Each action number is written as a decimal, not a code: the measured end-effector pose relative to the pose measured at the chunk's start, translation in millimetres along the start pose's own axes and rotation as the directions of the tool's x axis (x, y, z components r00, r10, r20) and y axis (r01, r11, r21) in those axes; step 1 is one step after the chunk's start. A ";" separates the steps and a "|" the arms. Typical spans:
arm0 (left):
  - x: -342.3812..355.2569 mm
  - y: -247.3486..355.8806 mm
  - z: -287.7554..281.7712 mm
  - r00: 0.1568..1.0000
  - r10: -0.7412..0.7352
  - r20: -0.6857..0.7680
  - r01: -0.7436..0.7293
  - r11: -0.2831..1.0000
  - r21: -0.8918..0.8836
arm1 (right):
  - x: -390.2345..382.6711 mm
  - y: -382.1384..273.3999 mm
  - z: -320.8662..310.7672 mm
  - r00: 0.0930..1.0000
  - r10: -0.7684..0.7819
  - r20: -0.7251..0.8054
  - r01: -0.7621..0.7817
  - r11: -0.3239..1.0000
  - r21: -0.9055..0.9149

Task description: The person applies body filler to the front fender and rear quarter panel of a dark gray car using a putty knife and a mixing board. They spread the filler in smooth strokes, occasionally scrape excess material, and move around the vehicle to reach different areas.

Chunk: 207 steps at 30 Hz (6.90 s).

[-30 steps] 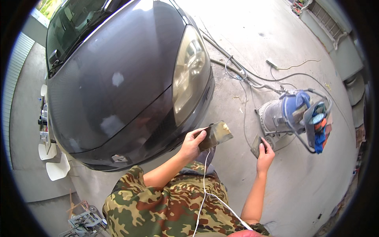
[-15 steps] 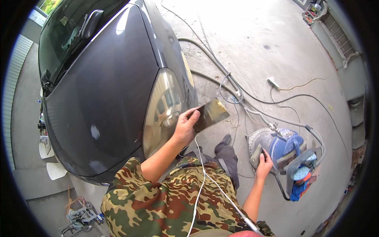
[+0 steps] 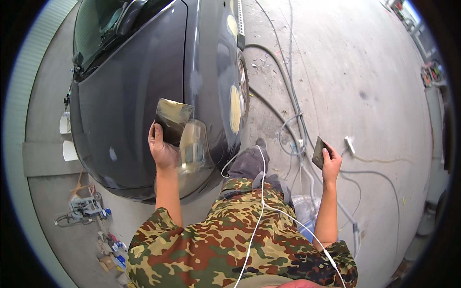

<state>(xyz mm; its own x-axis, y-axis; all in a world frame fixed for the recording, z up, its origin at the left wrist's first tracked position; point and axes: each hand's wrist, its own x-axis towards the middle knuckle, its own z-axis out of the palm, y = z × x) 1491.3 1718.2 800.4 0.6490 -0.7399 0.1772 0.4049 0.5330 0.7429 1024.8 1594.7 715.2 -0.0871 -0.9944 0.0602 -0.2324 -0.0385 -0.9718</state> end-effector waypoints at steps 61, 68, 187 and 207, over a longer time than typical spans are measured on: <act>201.1 -74.9 156.8 0.737 0.179 -0.652 0.002 0.964 0.268 | 423.8 -7.9 118.0 0.824 0.214 0.525 -0.106 0.968 -0.229; 192.5 -86.1 162.3 0.782 0.150 -0.605 0.083 0.937 0.339 | 421.0 14.2 118.6 0.801 0.269 0.535 -0.116 0.946 -0.302; 317.2 -229.8 19.3 0.832 -0.126 -0.540 0.397 0.816 0.421 | 389.5 88.3 582.1 0.954 0.254 0.160 -0.301 0.802 0.517; 338.6 -429.3 91.9 0.876 -0.068 -0.478 0.352 0.767 0.536 | 440.8 76.6 433.9 0.975 -0.008 0.223 -0.067 0.943 0.325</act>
<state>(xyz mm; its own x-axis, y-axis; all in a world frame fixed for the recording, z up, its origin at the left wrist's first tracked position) 1478.0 1201.1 600.8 0.8487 -0.4879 -0.2043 0.1945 -0.0715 0.9783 1388.9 1110.6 568.4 0.1330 -0.9910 0.0155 0.1012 -0.0020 -0.9949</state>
